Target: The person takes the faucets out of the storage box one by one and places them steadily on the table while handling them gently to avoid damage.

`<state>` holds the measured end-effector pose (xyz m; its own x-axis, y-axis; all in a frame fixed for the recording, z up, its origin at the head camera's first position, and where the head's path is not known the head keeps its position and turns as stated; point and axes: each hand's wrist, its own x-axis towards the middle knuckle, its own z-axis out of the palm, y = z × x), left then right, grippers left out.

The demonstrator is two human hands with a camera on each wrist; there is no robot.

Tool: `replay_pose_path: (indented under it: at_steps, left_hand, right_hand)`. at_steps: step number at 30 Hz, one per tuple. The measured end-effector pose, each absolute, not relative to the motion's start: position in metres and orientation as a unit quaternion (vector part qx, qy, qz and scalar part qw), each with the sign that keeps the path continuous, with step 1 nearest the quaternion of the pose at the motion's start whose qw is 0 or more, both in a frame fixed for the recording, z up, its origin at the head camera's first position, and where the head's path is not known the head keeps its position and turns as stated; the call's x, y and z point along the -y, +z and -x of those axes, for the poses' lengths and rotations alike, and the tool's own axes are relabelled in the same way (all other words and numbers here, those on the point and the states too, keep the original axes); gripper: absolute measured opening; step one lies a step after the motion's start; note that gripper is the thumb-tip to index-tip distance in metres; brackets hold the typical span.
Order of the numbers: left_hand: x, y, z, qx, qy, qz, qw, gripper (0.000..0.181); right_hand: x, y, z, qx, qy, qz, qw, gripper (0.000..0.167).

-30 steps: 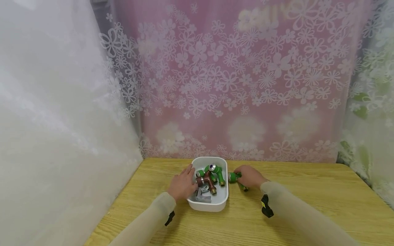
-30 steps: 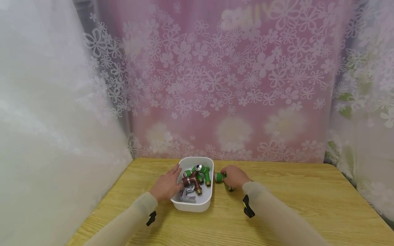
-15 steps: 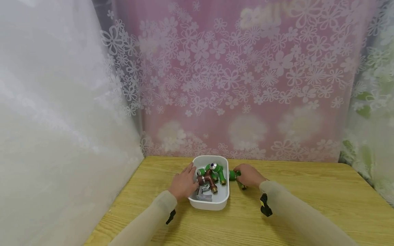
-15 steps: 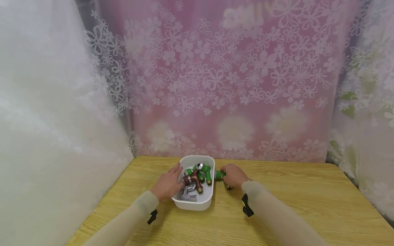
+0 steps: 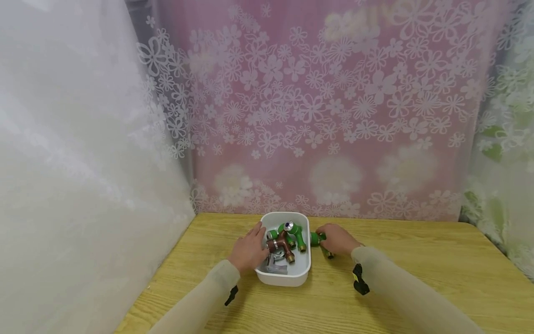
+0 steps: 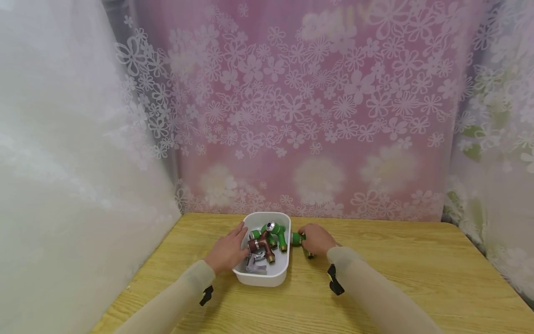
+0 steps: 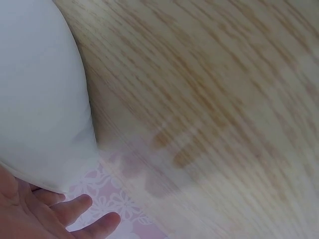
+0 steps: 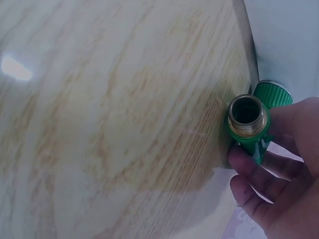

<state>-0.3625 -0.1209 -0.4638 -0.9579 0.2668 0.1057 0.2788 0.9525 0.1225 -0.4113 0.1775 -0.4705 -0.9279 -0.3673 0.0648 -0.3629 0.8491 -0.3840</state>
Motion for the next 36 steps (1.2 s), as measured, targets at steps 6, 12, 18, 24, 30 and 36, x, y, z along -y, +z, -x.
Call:
replay_pose_path:
  at_steps: [6, 12, 18, 24, 30, 36]
  left_hand:
    - [0.121, -0.463, 0.363, 0.988, -0.066, 0.136, 0.041, 0.07]
    - [0.123, -0.462, 0.362, 0.987, -0.068, 0.137, 0.041, 0.069]
    - [0.125, -0.46, 0.362, 0.987, -0.069, 0.138, 0.041, 0.069]
    - [0.125, -0.46, 0.362, 0.988, -0.066, 0.134, 0.036, 0.07]
    - [0.124, -0.462, 0.363, 0.989, -0.068, 0.131, 0.027, 0.071]
    - [0.121, -0.463, 0.365, 0.989, -0.065, 0.132, 0.031, 0.071]
  right_hand:
    - [-0.177, -0.468, 0.41, -0.967, -0.181, 0.177, 0.017, 0.041]
    - [-0.173, -0.455, 0.407, -0.971, -0.15, 0.184, -0.021, 0.039]
    - [-0.161, -0.436, 0.413, -0.967, -0.145, 0.203, -0.048, 0.036]
    - [-0.143, -0.417, 0.416, -0.955, -0.135, 0.261, -0.049, 0.036]
    - [-0.12, -0.405, 0.419, -0.946, -0.142, 0.291, -0.01, 0.039]
    - [-0.102, -0.41, 0.429, -0.94, -0.087, 0.331, 0.01, 0.05]
